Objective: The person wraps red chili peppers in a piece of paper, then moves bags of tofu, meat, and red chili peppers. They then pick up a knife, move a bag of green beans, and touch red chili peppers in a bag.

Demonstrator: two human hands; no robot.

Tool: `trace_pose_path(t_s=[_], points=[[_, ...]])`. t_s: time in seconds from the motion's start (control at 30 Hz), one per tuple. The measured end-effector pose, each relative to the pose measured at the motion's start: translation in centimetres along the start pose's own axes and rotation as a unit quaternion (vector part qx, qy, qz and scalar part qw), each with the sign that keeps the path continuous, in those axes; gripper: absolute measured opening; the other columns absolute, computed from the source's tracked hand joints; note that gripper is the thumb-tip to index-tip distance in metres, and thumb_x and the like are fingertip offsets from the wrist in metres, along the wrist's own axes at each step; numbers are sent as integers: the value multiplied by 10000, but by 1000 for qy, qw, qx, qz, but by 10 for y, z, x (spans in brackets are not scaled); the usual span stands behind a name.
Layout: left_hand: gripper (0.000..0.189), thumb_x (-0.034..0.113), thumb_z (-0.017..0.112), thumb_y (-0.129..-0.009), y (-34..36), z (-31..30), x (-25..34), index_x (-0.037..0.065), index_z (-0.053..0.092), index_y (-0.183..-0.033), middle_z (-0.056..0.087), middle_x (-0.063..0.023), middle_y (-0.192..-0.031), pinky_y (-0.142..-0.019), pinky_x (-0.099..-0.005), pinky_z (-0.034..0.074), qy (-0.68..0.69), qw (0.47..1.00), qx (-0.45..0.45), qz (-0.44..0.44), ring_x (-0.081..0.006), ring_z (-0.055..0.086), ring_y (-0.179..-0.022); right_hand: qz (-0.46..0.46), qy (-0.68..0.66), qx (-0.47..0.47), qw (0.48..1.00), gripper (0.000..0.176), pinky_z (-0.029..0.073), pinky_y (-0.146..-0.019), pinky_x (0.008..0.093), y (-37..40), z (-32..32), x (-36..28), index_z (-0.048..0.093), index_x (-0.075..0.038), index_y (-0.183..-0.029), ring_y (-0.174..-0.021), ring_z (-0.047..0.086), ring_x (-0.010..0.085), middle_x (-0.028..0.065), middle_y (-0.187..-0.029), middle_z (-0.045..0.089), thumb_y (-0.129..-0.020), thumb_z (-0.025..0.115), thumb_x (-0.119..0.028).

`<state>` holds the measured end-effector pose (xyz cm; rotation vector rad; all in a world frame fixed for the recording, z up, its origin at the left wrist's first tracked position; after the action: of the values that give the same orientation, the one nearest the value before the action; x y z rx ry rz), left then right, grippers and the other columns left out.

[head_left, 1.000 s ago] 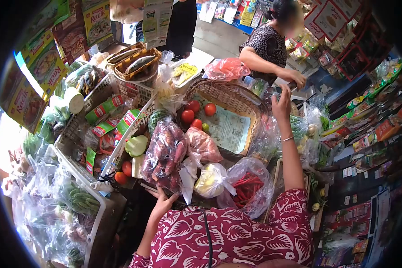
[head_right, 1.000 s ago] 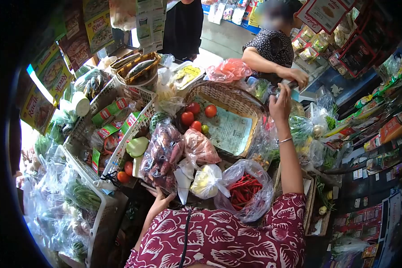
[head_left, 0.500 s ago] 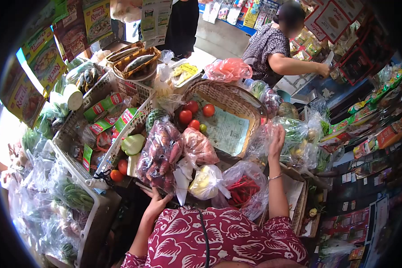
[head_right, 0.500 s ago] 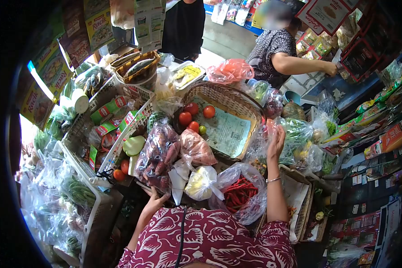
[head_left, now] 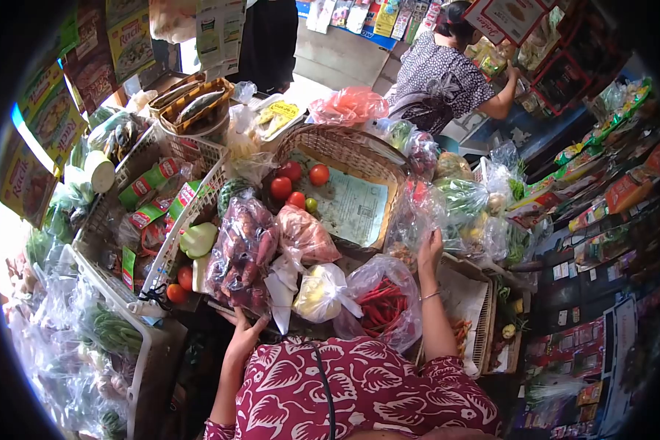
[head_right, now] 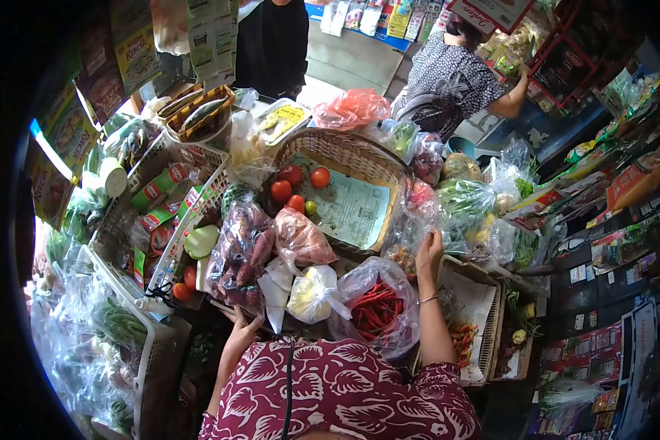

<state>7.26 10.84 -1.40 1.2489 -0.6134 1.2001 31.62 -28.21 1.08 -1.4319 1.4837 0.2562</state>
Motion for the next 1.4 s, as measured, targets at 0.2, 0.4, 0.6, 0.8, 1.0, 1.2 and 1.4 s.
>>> trace_pose_path(t_s=[0.2,0.4,0.6,0.8,1.0,1.2,1.4], points=[[880,117,590,-819,4,3,6,67,-101,-1363,328,-170,-1319,-951,-303,313,9,1000,12,-14,-248,372,-1166,-6,9,-12,1000,151,398,-625,308,2,1,1,478,19,-903,-667,482,188,129,-731,503,-886,412,-116],[861,110,593,-817,1,0,-3,78,-71,-1364,332,-176,-1310,-949,-303,313,19,1000,15,-18,-247,372,-1163,10,66,-24,997,148,398,-604,332,3,1,-8,467,10,-851,-629,475,250,168,-709,501,-875,427,-130],[866,110,599,-811,3,3,4,91,-63,-1369,344,-178,-1297,-935,-309,327,23,1000,13,-14,-248,389,-1140,-11,67,24,997,201,410,-621,366,7,9,-8,509,9,-836,-689,535,311,190,-763,550,-871,442,-177],[869,144,612,-805,1,-1,-4,75,-46,-1369,345,-180,-1297,-923,-300,334,0,1000,17,3,-247,392,-1134,-44,63,34,996,234,430,-719,375,9,12,1,559,23,-914,-812,568,345,201,-864,588,-870,464,-187],[870,177,616,-805,2,-1,-4,46,-32,-1370,323,-176,-1323,-941,-289,310,-15,999,34,-23,-241,368,-1162,-39,68,28,997,200,422,-755,370,11,13,0,568,18,-916,-840,559,338,191,-890,585,-851,491,-155],[868,172,614,-805,-1,-1,-7,21,-35,-1362,304,-176,-1336,-951,-288,301,-26,999,28,20,-245,355,-1175,-47,106,23,993,194,417,-755,378,13,13,0,576,14,-909,-842,552,338,188,-881,582,-848,491,-150],[795,139,601,-803,-3,-1,-11,43,31,-1348,320,-167,-1306,-944,-296,302,-46,998,42,20,-234,360,-1142,-42,105,31,993,213,420,-746,376,11,15,3,591,9,-892,-831,555,341,185,-863,587,-851,500,-180]])
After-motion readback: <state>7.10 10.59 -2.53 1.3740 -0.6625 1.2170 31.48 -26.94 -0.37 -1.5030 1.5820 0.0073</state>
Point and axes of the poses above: each hand's wrist, its own y-axis away from the middle knuckle, its own z-axis out of the palm, x = y × z, the point moved 1 cm from there along -y, towards the middle knuckle
